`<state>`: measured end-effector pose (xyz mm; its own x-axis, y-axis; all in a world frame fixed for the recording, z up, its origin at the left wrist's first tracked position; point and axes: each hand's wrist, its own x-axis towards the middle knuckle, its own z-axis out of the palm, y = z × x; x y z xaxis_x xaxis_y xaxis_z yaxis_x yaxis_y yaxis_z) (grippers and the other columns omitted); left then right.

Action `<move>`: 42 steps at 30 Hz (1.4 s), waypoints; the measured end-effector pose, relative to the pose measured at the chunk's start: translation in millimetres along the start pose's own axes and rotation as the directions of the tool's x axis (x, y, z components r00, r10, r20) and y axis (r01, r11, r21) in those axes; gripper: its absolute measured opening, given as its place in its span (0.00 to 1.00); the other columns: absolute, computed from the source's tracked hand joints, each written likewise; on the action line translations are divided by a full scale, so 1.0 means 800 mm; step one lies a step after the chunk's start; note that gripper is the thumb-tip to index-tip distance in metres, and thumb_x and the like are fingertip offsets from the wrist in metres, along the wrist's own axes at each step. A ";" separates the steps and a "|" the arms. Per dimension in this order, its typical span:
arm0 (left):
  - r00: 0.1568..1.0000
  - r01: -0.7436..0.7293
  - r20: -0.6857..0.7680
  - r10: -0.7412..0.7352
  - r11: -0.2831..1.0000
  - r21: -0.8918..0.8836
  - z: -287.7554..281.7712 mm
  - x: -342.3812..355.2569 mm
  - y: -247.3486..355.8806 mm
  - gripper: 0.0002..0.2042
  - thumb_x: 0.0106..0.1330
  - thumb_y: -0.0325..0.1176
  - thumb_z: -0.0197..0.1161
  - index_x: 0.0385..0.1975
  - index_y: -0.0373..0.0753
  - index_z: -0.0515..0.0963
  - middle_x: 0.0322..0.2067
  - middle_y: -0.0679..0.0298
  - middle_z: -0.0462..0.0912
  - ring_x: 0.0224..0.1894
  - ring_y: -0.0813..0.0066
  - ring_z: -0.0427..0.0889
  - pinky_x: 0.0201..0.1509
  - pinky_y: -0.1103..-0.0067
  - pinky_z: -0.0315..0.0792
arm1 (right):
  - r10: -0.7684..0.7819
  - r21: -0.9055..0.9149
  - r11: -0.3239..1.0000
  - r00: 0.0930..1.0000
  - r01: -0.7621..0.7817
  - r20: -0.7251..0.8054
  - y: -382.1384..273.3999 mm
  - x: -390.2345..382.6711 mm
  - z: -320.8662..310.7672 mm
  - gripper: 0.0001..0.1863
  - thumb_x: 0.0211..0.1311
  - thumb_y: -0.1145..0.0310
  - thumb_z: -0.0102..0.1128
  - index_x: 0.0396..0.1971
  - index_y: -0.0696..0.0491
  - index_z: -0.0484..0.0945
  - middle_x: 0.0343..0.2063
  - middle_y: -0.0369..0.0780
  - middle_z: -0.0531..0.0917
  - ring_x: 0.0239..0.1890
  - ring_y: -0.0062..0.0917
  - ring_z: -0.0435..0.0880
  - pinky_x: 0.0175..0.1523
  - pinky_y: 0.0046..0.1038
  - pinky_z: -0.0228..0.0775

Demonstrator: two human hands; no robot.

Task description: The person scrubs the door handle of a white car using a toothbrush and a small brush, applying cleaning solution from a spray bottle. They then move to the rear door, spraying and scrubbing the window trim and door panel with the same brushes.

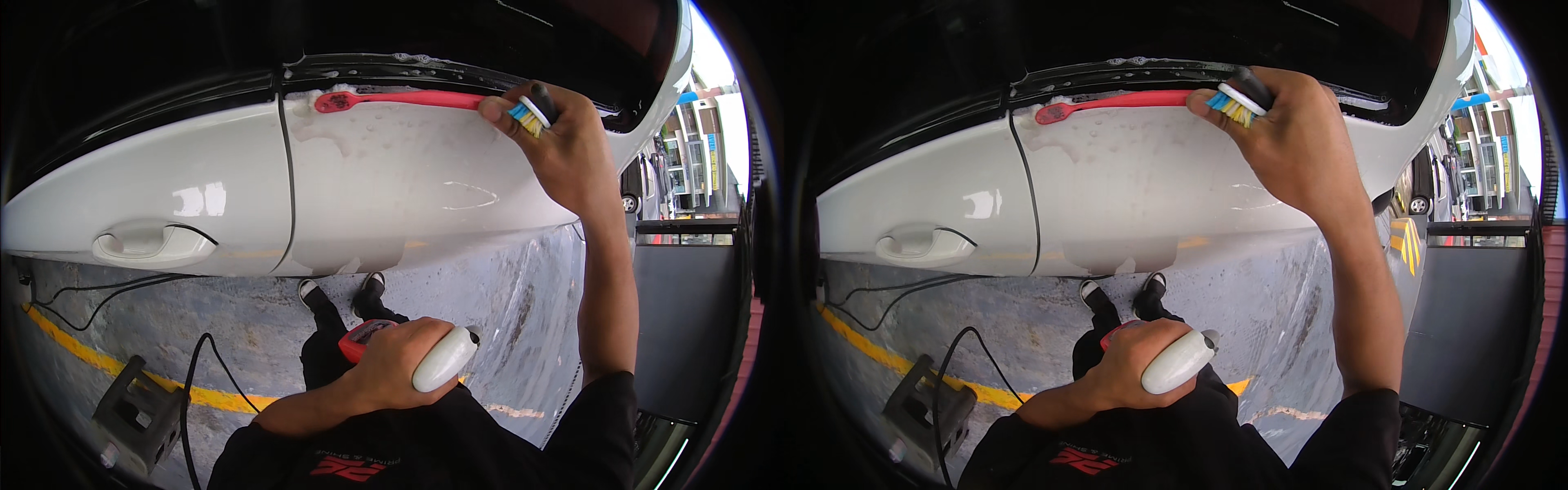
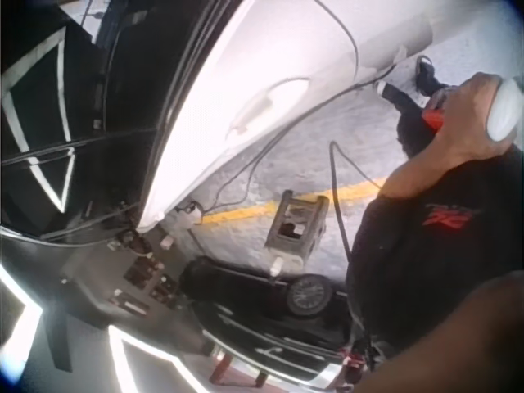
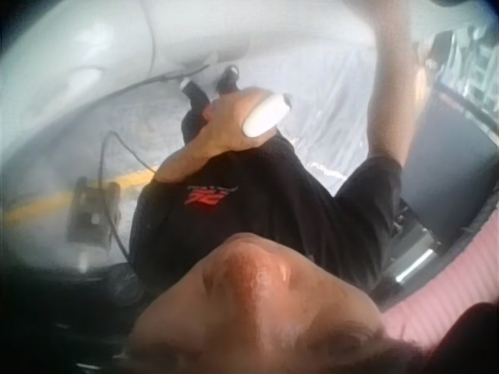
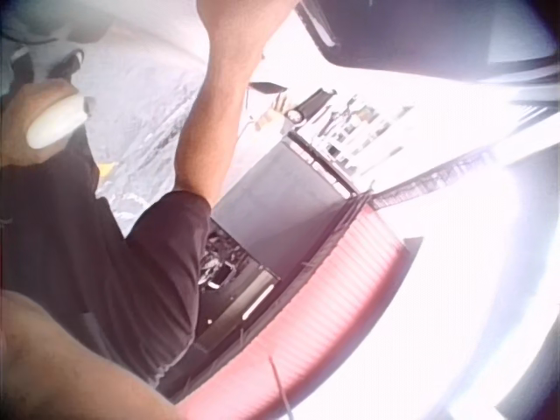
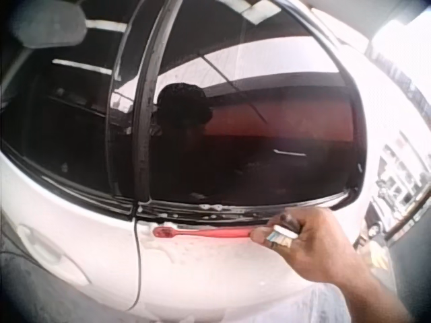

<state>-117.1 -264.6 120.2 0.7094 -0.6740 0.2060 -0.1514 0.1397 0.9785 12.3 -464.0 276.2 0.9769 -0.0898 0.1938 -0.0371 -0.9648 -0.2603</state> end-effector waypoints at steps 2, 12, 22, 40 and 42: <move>1.000 -0.012 -0.018 0.012 1.000 0.008 -0.005 0.001 0.002 0.22 0.46 0.32 0.75 0.42 0.35 0.78 0.35 0.57 0.84 0.34 0.63 0.85 0.39 0.74 0.79 | 0.000 0.008 1.000 1.000 0.000 0.009 0.020 -0.001 -0.013 0.22 0.58 0.52 0.72 0.25 0.59 0.82 0.13 0.37 0.75 0.16 0.16 0.66 0.23 0.28 0.63; 0.999 0.011 0.040 -0.010 0.999 -0.035 -0.011 0.003 0.006 0.24 0.48 0.35 0.74 0.44 0.34 0.77 0.38 0.55 0.83 0.36 0.58 0.85 0.39 0.71 0.80 | 0.153 0.085 0.984 0.988 -0.154 0.021 0.035 -0.017 -0.017 0.25 0.60 0.49 0.70 0.25 0.60 0.81 0.13 0.37 0.73 0.17 0.18 0.67 0.25 0.28 0.63; 1.000 0.016 0.014 -0.015 0.999 -0.029 -0.009 -0.003 0.005 0.21 0.46 0.32 0.74 0.42 0.35 0.79 0.35 0.57 0.84 0.34 0.63 0.86 0.39 0.74 0.80 | 0.231 0.140 0.963 0.973 -0.230 0.006 0.031 -0.035 -0.006 0.23 0.61 0.51 0.69 0.26 0.59 0.82 0.12 0.37 0.73 0.16 0.19 0.66 0.24 0.27 0.62; 0.997 0.039 0.072 -0.037 0.999 -0.034 -0.009 -0.017 0.005 0.24 0.50 0.36 0.73 0.47 0.35 0.76 0.41 0.54 0.83 0.38 0.56 0.85 0.41 0.69 0.80 | 0.197 -0.205 0.961 0.980 -0.185 0.040 -0.024 -0.025 -0.052 0.23 0.62 0.49 0.67 0.28 0.59 0.83 0.17 0.41 0.81 0.18 0.20 0.78 0.26 0.24 0.68; 0.999 0.025 0.037 -0.024 0.999 -0.032 -0.009 -0.013 0.006 0.22 0.49 0.34 0.73 0.45 0.35 0.77 0.39 0.55 0.83 0.36 0.59 0.86 0.40 0.71 0.79 | 0.093 -0.087 0.991 0.993 -0.098 -0.066 0.005 -0.027 -0.050 0.26 0.60 0.50 0.69 0.22 0.62 0.81 0.10 0.42 0.74 0.11 0.22 0.65 0.20 0.27 0.60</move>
<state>-120.4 -251.9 123.1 0.6870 -0.7033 0.1826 -0.1115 0.1463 0.9829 -17.5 -475.5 308.8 0.9532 -0.1950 0.2311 -0.1512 -0.9692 -0.1943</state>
